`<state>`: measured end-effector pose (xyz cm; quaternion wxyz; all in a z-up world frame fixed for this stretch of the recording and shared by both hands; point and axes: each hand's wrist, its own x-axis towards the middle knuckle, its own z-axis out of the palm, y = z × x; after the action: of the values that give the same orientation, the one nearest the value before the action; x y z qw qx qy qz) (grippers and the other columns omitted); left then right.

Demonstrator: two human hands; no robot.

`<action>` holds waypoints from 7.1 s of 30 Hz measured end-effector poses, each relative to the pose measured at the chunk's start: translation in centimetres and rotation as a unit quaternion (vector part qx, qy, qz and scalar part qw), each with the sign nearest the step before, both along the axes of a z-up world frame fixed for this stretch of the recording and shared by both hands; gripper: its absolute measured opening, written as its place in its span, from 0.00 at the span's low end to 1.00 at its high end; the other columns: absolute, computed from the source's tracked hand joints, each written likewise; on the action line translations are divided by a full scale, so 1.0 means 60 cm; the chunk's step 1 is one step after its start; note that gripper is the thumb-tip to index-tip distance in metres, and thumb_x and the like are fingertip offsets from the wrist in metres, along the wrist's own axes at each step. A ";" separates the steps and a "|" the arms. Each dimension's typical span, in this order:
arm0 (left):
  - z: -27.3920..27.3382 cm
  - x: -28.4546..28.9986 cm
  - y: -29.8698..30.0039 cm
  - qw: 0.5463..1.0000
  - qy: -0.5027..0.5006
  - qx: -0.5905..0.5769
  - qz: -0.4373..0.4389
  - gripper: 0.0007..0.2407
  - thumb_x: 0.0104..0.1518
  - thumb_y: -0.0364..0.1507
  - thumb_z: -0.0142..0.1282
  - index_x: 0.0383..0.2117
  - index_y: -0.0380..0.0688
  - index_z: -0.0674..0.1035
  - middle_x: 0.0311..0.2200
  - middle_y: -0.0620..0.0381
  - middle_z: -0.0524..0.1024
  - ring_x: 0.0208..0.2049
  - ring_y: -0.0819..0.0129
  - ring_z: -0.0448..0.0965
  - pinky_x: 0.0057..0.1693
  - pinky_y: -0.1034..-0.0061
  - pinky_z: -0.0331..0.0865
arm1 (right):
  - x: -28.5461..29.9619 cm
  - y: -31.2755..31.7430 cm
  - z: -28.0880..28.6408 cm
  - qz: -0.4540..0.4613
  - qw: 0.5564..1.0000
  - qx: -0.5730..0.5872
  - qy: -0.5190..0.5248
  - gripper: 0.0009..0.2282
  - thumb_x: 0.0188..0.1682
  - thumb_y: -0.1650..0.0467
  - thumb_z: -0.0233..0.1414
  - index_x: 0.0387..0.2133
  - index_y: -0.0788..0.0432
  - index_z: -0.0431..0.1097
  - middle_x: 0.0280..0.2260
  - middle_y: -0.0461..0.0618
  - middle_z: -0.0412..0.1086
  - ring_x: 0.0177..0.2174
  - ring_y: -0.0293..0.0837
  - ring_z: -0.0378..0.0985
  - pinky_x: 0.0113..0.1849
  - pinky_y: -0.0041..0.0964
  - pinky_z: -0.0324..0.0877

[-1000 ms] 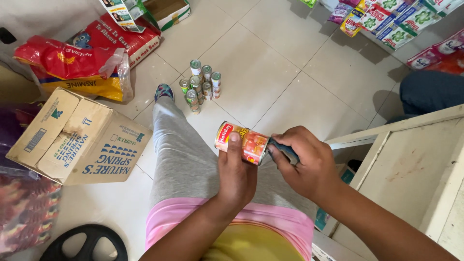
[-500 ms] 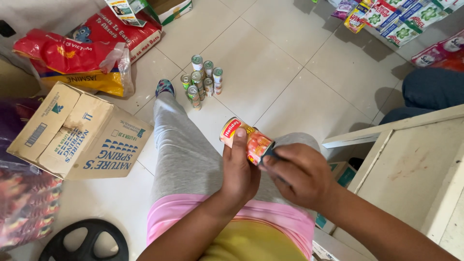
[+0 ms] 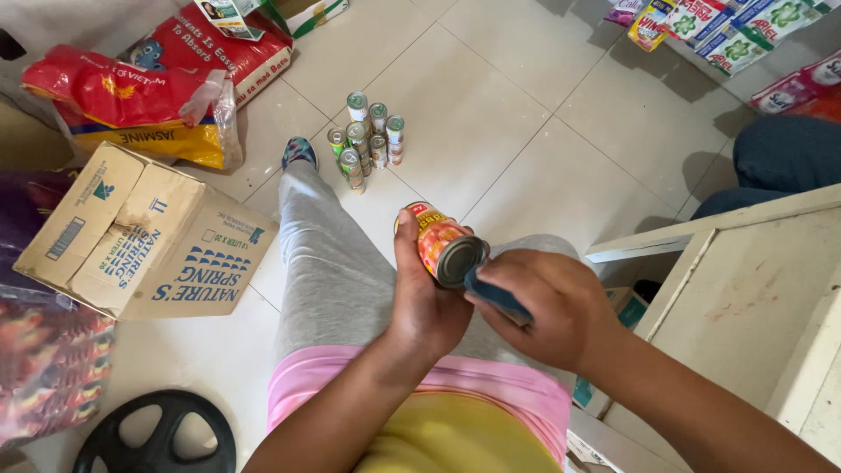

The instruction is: Wiping canned goods with a cloth and placing them onto shelves in a store.

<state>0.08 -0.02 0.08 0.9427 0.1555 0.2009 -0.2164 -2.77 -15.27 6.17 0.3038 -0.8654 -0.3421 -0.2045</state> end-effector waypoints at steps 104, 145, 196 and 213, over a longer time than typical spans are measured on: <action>0.182 0.655 -0.024 0.903 -0.240 0.319 -0.159 0.28 0.62 0.35 0.60 0.65 0.37 0.65 0.58 0.51 0.72 0.61 0.65 0.72 0.65 0.68 0.68 | 0.653 -0.133 0.105 -0.089 0.726 0.327 0.598 0.21 0.43 0.74 0.62 0.52 0.61 0.70 0.34 0.44 0.75 0.29 0.32 0.73 0.30 0.27 0.70; 0.575 1.344 -0.299 0.698 -0.414 0.572 -0.117 0.28 0.46 0.22 0.70 0.57 0.45 0.73 0.52 0.55 0.74 0.52 0.65 0.80 0.50 0.72 0.80 | 1.358 -0.404 0.484 -0.119 0.907 0.116 0.387 0.19 0.38 0.63 0.67 0.41 0.58 0.76 0.35 0.49 0.71 0.33 0.42 0.76 0.35 0.38 0.71; 0.833 2.595 -0.496 0.417 -0.693 0.549 0.214 0.28 0.61 0.25 0.56 0.65 0.24 0.58 0.62 0.26 0.64 0.64 0.35 0.66 0.67 0.58 0.64 | 2.550 -0.481 0.833 -0.398 0.910 0.074 0.087 0.17 0.41 0.66 0.63 0.43 0.60 0.76 0.34 0.59 0.78 0.34 0.51 0.82 0.39 0.43 0.74; 0.833 2.590 -0.491 0.433 -0.682 0.567 0.160 0.25 0.60 0.25 0.54 0.62 0.21 0.63 0.61 0.20 0.62 0.62 0.30 0.66 0.67 0.58 0.64 | 2.580 -0.475 0.810 -0.461 0.885 0.022 0.054 0.17 0.46 0.61 0.60 0.43 0.59 0.77 0.38 0.63 0.77 0.40 0.61 0.80 0.42 0.49 0.74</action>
<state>155.50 -29.51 50.08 0.4918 0.7176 -0.4082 0.2766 152.04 -43.77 54.79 0.2122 -0.9284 0.1170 -0.2818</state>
